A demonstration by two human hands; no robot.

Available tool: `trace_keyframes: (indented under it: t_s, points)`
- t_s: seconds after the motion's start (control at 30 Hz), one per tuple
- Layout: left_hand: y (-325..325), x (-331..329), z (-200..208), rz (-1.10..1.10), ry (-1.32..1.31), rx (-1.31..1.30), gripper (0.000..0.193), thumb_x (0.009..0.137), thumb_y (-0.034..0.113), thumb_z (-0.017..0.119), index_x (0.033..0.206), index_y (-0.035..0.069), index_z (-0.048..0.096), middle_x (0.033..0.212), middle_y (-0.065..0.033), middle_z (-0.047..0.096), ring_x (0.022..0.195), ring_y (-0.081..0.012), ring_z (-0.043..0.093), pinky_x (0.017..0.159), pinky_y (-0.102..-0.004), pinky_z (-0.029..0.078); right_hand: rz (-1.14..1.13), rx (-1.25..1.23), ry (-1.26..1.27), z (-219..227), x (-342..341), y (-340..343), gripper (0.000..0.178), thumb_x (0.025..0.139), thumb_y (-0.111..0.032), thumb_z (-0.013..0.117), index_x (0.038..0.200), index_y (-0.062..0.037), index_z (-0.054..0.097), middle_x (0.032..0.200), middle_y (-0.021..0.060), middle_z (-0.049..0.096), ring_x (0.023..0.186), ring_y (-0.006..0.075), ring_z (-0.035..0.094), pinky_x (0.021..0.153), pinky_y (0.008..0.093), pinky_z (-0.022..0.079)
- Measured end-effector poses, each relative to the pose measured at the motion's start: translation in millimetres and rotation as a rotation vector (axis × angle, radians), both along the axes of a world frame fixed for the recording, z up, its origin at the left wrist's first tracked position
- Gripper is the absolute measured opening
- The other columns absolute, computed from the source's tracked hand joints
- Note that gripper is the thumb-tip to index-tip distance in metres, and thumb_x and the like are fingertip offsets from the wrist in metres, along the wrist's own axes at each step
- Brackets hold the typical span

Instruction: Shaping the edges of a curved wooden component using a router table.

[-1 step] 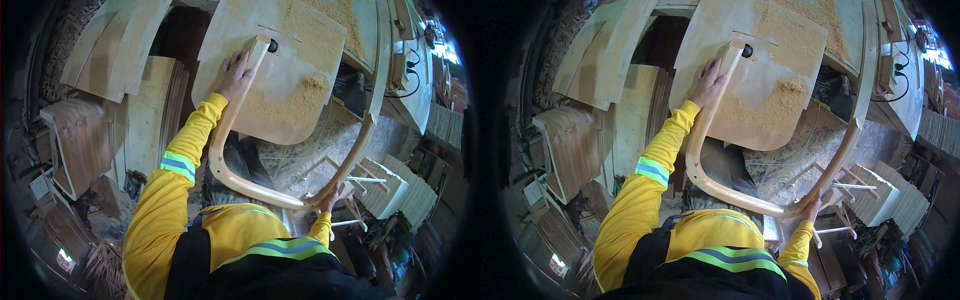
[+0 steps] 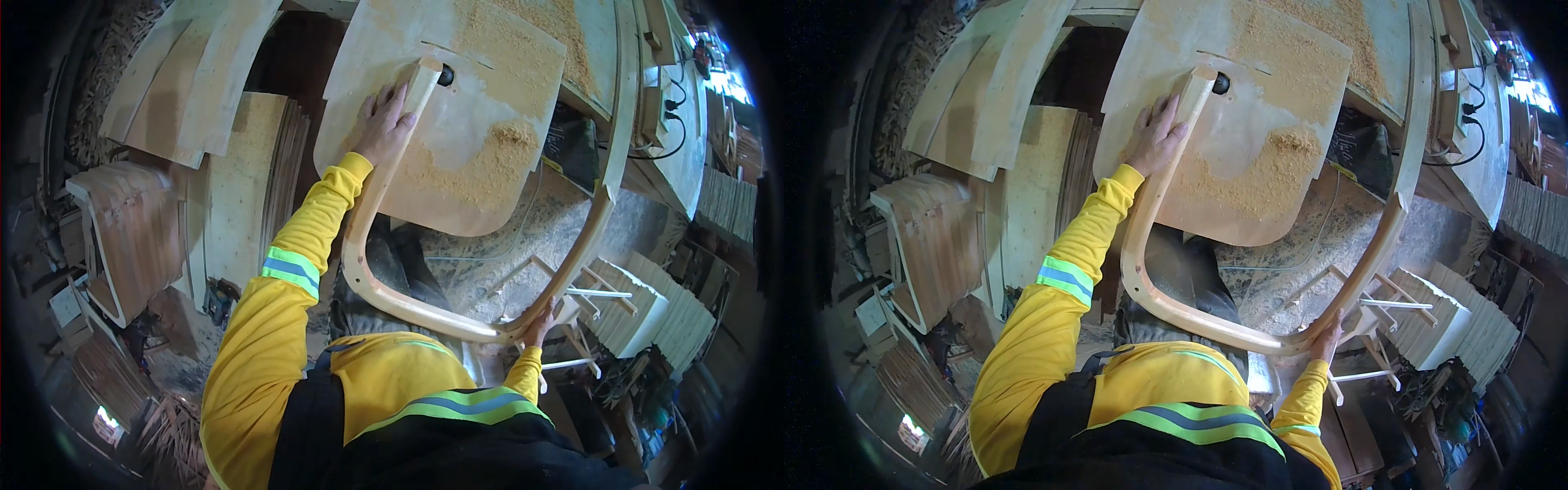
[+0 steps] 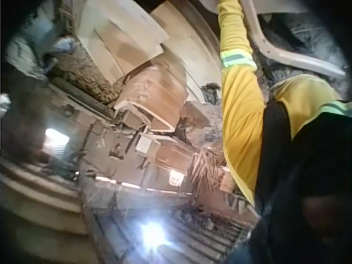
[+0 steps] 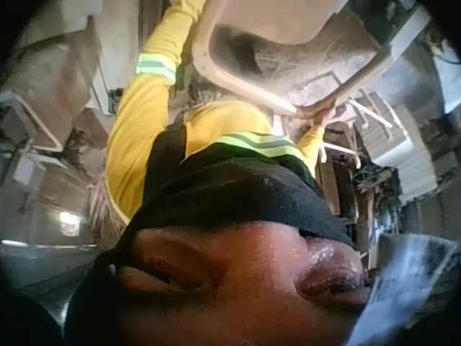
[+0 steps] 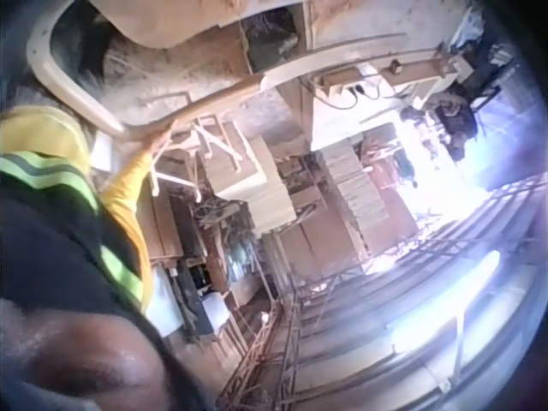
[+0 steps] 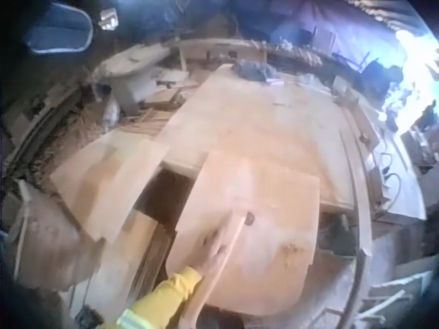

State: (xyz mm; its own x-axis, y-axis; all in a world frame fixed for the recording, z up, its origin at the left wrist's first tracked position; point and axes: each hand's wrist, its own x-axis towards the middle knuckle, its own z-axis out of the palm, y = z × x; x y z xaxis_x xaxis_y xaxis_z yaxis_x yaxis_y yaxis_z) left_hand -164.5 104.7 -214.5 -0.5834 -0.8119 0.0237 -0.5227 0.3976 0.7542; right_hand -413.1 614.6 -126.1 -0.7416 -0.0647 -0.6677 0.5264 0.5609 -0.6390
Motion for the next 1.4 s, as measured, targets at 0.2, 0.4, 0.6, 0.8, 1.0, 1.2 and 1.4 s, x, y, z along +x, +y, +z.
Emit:
trace_keyframes:
  t_s: [0.2, 0.4, 0.6, 0.8, 1.0, 1.2, 1.4]
  points:
    - [-2, 1, -2, -0.019, -0.044, -0.056, 0.067, 0.099, 0.034, 0.048, 0.152, -0.002, 0.029, 0.151, -0.0227, 0.036, 0.144, -0.0333, 0.029, 0.118, -0.0508, 0.011, -0.024, -0.017, 0.035, -2, 2, -5, 0.061, 0.091, -0.065, 0.058, 0.090, -0.0044, 0.056, 0.065, 0.0101, 0.059, 0.054, 0.0218, 0.060, 0.051, 0.0334, 0.052]
    - [-3, 0, -2, -0.031, -0.039, -0.025, 0.068, 0.099, 0.035, 0.048, 0.152, -0.002, 0.029, 0.151, -0.0229, 0.035, 0.144, -0.0332, 0.029, 0.118, -0.0505, 0.011, -0.036, 0.023, -0.009, -1, 2, -1, 0.054, 0.095, -0.060, 0.055, 0.111, -0.0079, 0.057, 0.074, 0.0059, 0.057, 0.063, 0.0182, 0.060, 0.057, 0.0301, 0.051]
    - [-1, 1, -2, -0.013, -0.048, -0.032, 0.069, 0.099, 0.036, 0.048, 0.154, 0.000, 0.027, 0.152, -0.0233, 0.034, 0.145, -0.0338, 0.028, 0.118, -0.0532, 0.009, -0.054, -0.001, 0.070, -1, 7, -8, 0.059, 0.092, -0.064, 0.058, 0.090, -0.0047, 0.057, 0.065, 0.0099, 0.058, 0.054, 0.0222, 0.059, 0.051, 0.0333, 0.052]
    - [-2, 0, 0, -0.023, -0.074, -0.015, 0.068, 0.099, 0.036, 0.048, 0.154, 0.000, 0.027, 0.152, -0.0232, 0.034, 0.145, -0.0340, 0.028, 0.118, -0.0540, 0.010, -0.058, 0.002, 0.051, -4, 4, -1, 0.061, 0.091, -0.065, 0.058, 0.093, -0.0042, 0.056, 0.067, 0.0105, 0.058, 0.057, 0.0231, 0.060, 0.054, 0.0345, 0.053]
    - [-2, 1, -3, -0.012, -0.004, -0.008, 0.068, 0.096, 0.034, 0.052, 0.151, 0.000, 0.032, 0.150, -0.0233, 0.037, 0.144, -0.0354, 0.027, 0.118, -0.0576, 0.008, -0.048, -0.006, 0.034, -6, 3, 1, 0.062, 0.091, -0.066, 0.057, 0.092, -0.0042, 0.056, 0.067, 0.0105, 0.058, 0.056, 0.0232, 0.060, 0.054, 0.0347, 0.053]
    - [-2, 0, -5, -0.011, 0.003, -0.028, 0.068, 0.096, 0.034, 0.053, 0.151, 0.001, 0.033, 0.150, -0.0226, 0.039, 0.144, -0.0353, 0.027, 0.117, -0.0576, 0.009, -0.034, -0.020, 0.019, -7, 2, 5, 0.063, 0.091, -0.067, 0.057, 0.091, -0.0041, 0.057, 0.066, 0.0107, 0.058, 0.057, 0.0234, 0.060, 0.056, 0.0347, 0.053]
    - [-1, 0, -5, 0.003, 0.004, -0.061, 0.067, 0.096, 0.033, 0.054, 0.151, 0.001, 0.034, 0.149, -0.0227, 0.040, 0.144, -0.0349, 0.027, 0.117, -0.0579, 0.009, -0.044, -0.022, -0.025, -11, -1, 11, 0.058, 0.092, -0.063, 0.057, 0.097, -0.0054, 0.058, 0.070, 0.0073, 0.058, 0.061, 0.0192, 0.059, 0.059, 0.0302, 0.050]
